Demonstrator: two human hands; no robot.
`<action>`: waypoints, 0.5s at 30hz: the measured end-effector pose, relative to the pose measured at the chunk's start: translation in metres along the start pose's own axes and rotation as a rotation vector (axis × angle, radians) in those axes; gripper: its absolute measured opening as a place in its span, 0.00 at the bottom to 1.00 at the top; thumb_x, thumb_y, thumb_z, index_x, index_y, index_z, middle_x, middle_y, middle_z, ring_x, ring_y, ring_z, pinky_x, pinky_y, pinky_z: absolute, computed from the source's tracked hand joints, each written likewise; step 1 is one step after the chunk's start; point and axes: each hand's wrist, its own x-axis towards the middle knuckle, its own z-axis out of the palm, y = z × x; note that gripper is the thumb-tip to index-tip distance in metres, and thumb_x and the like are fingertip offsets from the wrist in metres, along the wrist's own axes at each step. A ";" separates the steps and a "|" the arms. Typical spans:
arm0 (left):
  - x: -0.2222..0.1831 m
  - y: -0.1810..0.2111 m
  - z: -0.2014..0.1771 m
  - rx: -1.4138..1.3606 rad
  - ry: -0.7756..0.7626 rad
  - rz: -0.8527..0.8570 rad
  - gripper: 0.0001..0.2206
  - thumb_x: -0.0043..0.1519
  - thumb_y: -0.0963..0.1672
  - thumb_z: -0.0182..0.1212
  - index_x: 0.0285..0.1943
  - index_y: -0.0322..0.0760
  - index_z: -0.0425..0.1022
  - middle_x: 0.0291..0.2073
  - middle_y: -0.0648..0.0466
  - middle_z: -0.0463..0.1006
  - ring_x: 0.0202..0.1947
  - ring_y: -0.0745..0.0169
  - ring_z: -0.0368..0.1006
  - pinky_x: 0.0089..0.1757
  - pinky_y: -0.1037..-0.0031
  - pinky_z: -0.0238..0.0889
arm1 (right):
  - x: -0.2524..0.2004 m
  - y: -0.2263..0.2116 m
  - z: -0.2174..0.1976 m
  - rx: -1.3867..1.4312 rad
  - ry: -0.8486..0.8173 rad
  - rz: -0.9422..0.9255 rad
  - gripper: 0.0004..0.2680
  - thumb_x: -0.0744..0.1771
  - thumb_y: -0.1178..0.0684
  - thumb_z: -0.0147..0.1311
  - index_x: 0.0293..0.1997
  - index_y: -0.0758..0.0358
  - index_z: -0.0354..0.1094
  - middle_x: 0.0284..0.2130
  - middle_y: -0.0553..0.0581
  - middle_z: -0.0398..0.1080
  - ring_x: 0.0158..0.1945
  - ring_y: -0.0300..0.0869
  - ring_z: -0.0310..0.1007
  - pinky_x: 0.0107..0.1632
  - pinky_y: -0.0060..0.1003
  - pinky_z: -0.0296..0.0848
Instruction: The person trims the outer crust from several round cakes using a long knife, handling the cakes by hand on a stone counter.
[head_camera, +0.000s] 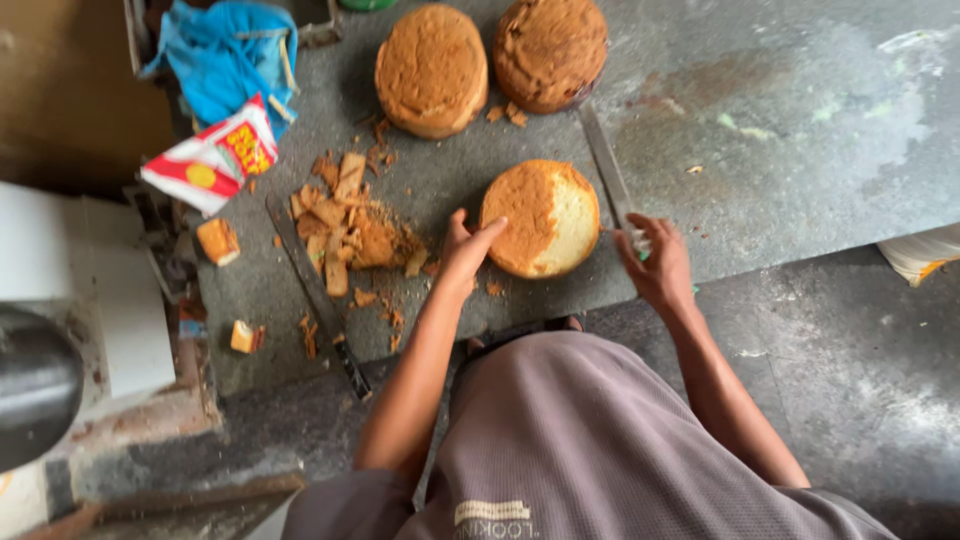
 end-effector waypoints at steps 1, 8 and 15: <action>0.004 0.004 0.000 -0.043 -0.017 -0.071 0.40 0.57 0.49 0.75 0.71 0.23 0.54 0.55 0.43 0.71 0.55 0.57 0.69 0.53 0.67 0.64 | 0.006 -0.005 0.007 0.202 -0.038 0.019 0.21 0.68 0.44 0.58 0.64 0.66 0.65 0.51 0.65 0.71 0.46 0.46 0.75 0.43 0.39 0.77; -0.039 0.056 0.012 -0.055 -0.143 0.072 0.27 0.55 0.50 0.74 0.58 0.29 0.74 0.48 0.49 0.78 0.47 0.63 0.73 0.48 0.71 0.68 | 0.028 -0.027 0.028 0.766 -0.108 0.409 0.27 0.67 0.33 0.54 0.66 0.67 0.63 0.51 0.63 0.71 0.49 0.45 0.74 0.46 0.43 0.76; -0.076 0.090 0.072 -0.163 -0.256 0.343 0.30 0.71 0.56 0.43 0.72 0.30 0.61 0.66 0.39 0.68 0.66 0.49 0.64 0.64 0.62 0.54 | 0.070 -0.003 0.045 1.630 -0.638 0.290 0.19 0.73 0.45 0.48 0.73 0.61 0.59 0.67 0.61 0.61 0.69 0.49 0.59 0.70 0.47 0.62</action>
